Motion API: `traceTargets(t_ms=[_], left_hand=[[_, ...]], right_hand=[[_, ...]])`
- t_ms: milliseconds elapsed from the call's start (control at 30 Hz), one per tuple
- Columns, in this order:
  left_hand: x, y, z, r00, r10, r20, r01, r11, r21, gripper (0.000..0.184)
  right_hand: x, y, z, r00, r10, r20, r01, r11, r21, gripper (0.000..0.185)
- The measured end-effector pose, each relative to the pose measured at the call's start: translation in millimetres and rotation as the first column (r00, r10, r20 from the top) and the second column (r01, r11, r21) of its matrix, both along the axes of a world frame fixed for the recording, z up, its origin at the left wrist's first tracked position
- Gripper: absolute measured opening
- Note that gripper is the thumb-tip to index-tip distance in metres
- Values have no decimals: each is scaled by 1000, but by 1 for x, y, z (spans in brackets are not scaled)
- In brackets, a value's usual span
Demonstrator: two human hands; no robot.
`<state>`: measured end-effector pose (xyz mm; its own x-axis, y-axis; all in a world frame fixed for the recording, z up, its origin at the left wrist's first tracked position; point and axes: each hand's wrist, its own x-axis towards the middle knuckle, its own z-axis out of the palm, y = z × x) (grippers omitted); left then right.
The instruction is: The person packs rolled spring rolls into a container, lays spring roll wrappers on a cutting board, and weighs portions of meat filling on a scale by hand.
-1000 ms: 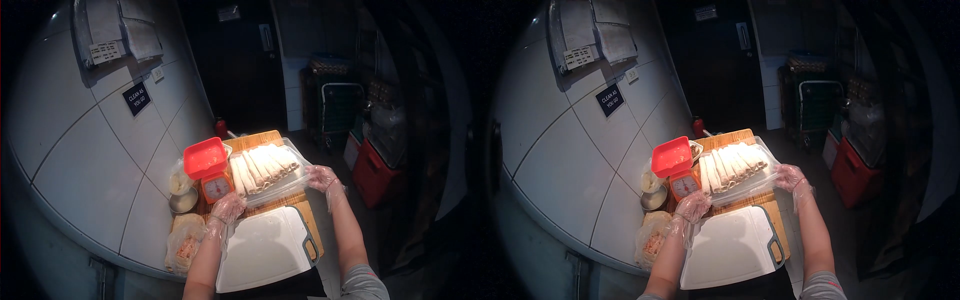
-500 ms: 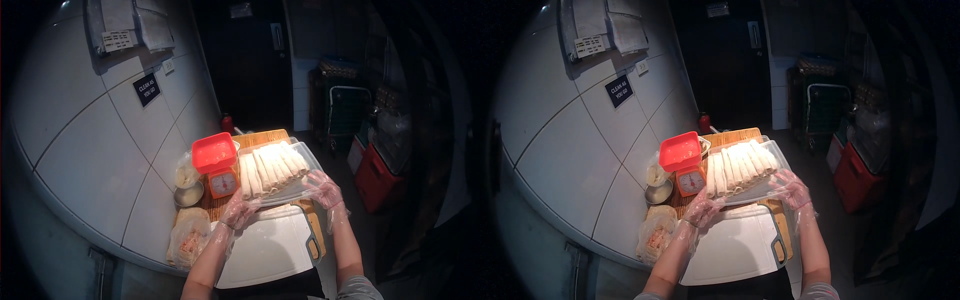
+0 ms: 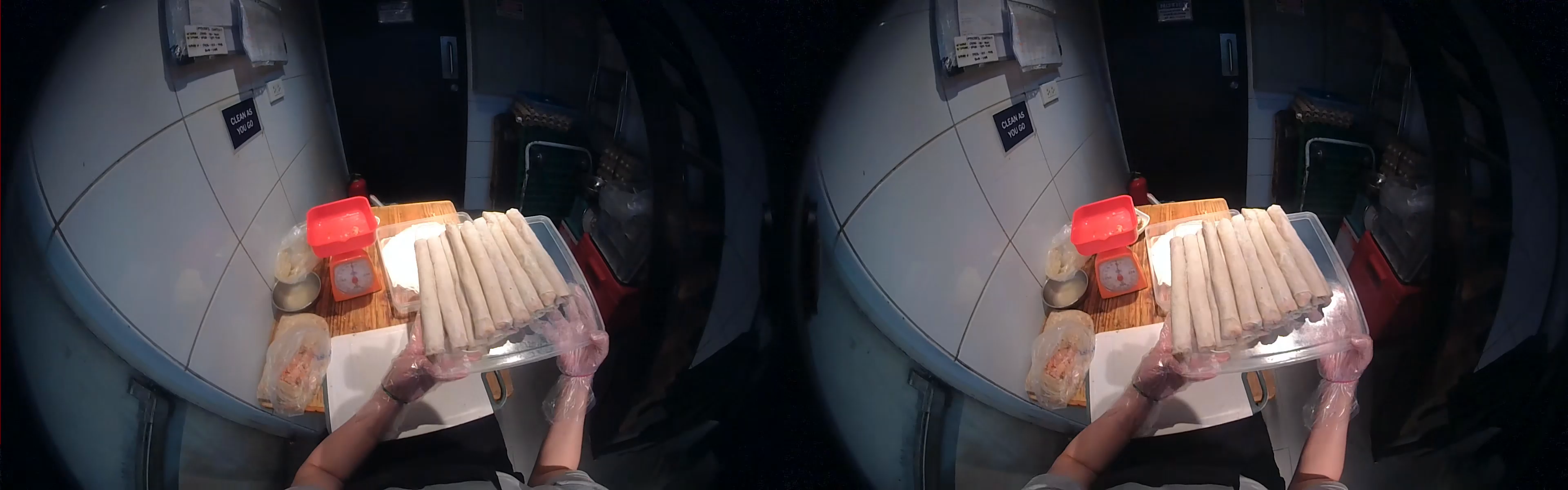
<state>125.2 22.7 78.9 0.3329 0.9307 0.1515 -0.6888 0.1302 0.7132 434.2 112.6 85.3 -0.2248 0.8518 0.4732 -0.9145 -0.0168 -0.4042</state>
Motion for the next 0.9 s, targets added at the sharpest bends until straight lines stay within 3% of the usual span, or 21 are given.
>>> traceTargets(t_ms=[67, 300, 400, 500, 633, 800, 900], left_hand=[[11, -11, -3, 1000, -12, -9, 12, 1000, 1, 122], [32, -41, -3, 975, -38, 218, 41, 999, -10, 121], [28, -62, -20, 979, -10, 206, 17, 999, -30, 117], [16, -85, -38, 992, 46, 116, -40, 998, -55, 113], [-1, -117, -62, 990, 119, -77, -124, 990, -69, 108], [-16, -141, -77, 923, 159, -351, -183, 982, -36, 101], [-32, -142, -82, 880, 138, -455, -172, 984, -35, 97]], right_hand=[[-4, -15, 5, 999, -11, -34, 12, 999, 41, 99], [-16, -39, 2, 978, 78, -193, -70, 996, 46, 102], [-21, -45, -3, 990, 40, -136, -38, 999, 13, 102], [-25, -59, -12, 998, -23, 56, 25, 999, -31, 104], [-23, -89, -39, 970, 15, 243, 26, 986, -166, 98], [-18, -134, -75, 962, 20, 272, 91, 916, -390, 95], [-11, -151, -88, 963, 112, 244, 22, 873, -486, 95]])
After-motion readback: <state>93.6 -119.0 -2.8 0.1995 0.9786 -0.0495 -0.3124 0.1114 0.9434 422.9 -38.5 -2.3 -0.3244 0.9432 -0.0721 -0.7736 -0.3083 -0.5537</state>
